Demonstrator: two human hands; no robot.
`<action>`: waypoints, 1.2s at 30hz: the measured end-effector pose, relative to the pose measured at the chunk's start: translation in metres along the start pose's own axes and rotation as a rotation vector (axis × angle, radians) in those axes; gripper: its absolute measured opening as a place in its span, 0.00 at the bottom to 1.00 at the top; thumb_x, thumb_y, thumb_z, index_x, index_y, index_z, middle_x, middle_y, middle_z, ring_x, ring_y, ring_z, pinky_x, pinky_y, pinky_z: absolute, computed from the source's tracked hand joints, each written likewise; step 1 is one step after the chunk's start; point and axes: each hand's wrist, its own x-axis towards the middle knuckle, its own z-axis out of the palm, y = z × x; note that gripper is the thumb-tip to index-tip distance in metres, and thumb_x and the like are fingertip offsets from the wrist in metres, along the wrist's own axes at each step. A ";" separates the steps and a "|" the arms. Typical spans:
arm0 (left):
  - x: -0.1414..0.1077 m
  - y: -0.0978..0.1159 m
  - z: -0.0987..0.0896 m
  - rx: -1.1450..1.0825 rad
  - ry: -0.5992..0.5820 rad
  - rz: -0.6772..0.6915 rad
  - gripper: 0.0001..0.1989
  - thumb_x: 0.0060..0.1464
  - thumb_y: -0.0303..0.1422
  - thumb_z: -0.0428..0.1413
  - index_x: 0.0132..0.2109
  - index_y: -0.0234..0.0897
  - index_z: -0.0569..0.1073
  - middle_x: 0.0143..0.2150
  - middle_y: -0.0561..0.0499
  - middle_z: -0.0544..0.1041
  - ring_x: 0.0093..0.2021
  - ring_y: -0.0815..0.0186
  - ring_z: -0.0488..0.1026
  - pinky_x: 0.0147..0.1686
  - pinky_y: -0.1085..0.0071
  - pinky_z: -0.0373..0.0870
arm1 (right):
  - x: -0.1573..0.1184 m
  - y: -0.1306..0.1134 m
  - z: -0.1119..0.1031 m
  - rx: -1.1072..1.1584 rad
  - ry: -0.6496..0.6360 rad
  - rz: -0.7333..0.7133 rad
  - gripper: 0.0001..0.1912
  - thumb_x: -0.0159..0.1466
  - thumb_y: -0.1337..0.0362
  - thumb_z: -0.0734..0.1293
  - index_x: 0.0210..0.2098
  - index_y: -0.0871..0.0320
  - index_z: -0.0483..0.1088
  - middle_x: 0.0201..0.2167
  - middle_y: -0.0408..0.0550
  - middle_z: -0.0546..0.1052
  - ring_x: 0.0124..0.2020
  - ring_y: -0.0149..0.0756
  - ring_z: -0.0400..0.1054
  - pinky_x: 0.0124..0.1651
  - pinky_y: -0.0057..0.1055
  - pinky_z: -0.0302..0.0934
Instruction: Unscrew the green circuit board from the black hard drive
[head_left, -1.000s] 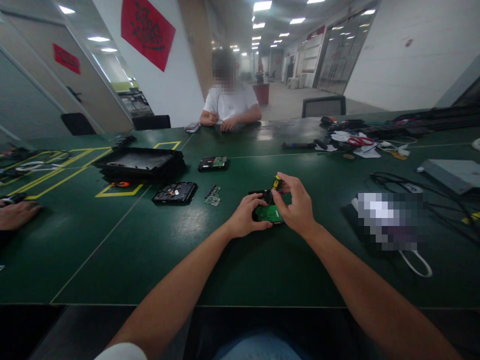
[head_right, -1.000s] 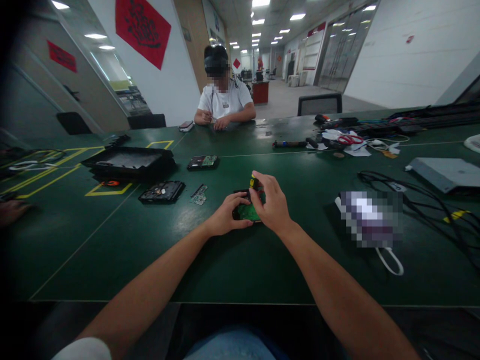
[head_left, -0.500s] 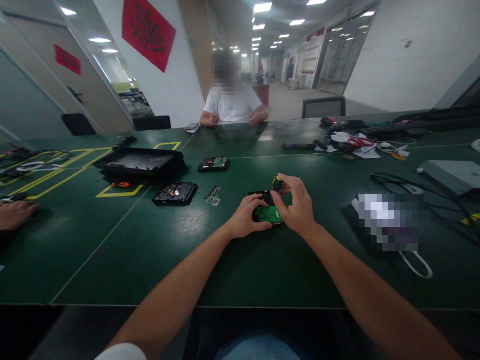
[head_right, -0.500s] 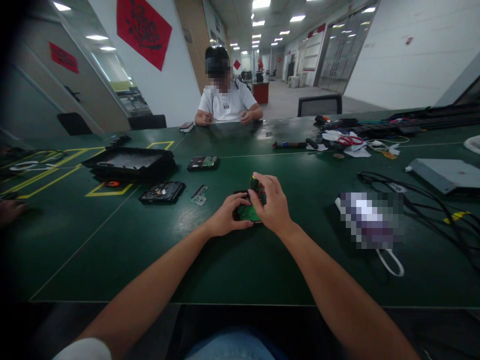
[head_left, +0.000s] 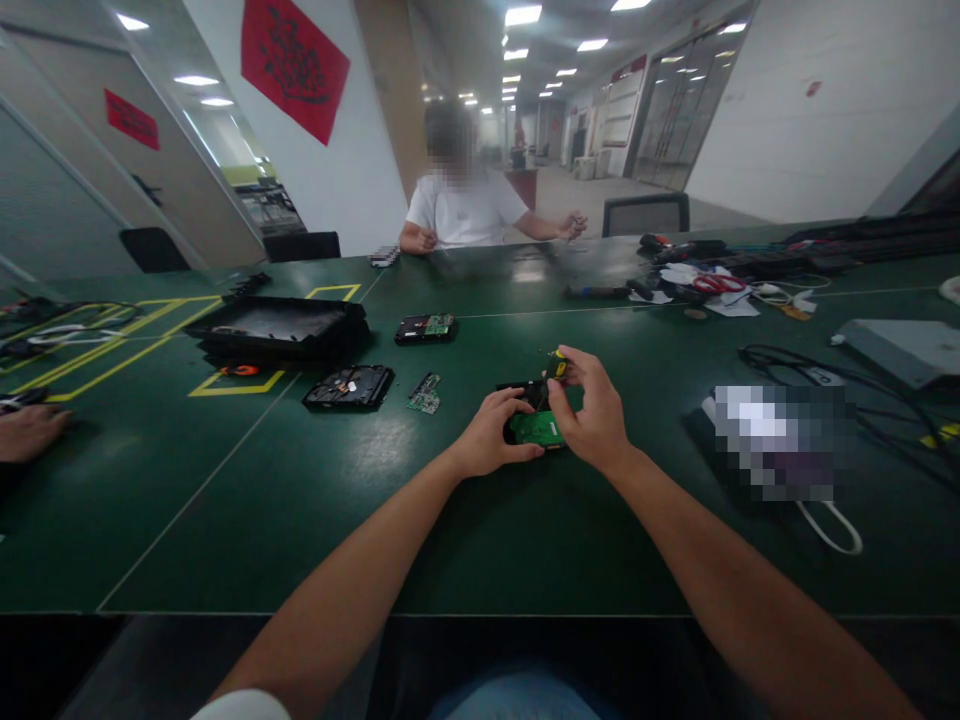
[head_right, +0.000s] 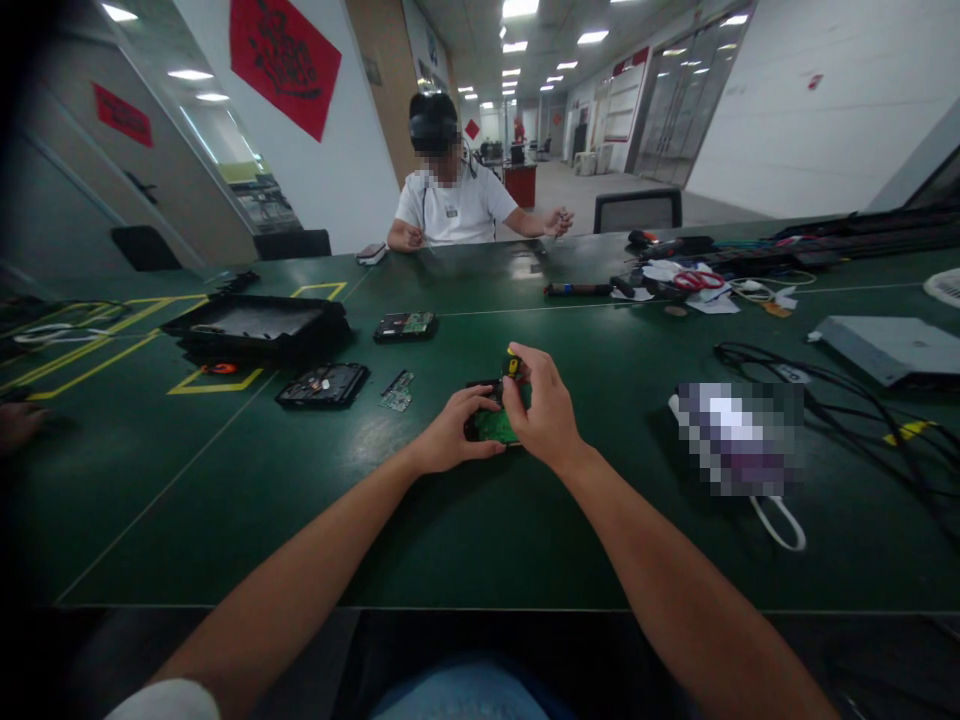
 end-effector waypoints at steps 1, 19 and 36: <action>0.000 0.000 0.000 0.002 -0.001 -0.002 0.33 0.47 0.42 0.74 0.59 0.42 0.74 0.71 0.38 0.66 0.73 0.45 0.59 0.71 0.43 0.57 | 0.000 0.000 0.000 -0.004 0.006 0.000 0.27 0.71 0.63 0.67 0.67 0.47 0.61 0.58 0.54 0.73 0.46 0.44 0.76 0.48 0.48 0.77; 0.000 -0.001 0.000 0.006 -0.017 -0.014 0.34 0.47 0.43 0.74 0.59 0.44 0.74 0.71 0.39 0.65 0.74 0.45 0.58 0.71 0.41 0.56 | 0.001 0.000 -0.001 -0.021 -0.003 -0.022 0.27 0.71 0.62 0.66 0.68 0.47 0.60 0.60 0.55 0.72 0.52 0.47 0.74 0.48 0.48 0.79; 0.000 0.002 -0.002 0.012 -0.012 -0.004 0.33 0.47 0.42 0.73 0.59 0.42 0.74 0.71 0.38 0.65 0.73 0.45 0.59 0.72 0.43 0.57 | 0.000 0.000 0.000 -0.025 0.008 -0.009 0.28 0.71 0.62 0.67 0.69 0.47 0.61 0.58 0.55 0.72 0.47 0.44 0.75 0.46 0.46 0.79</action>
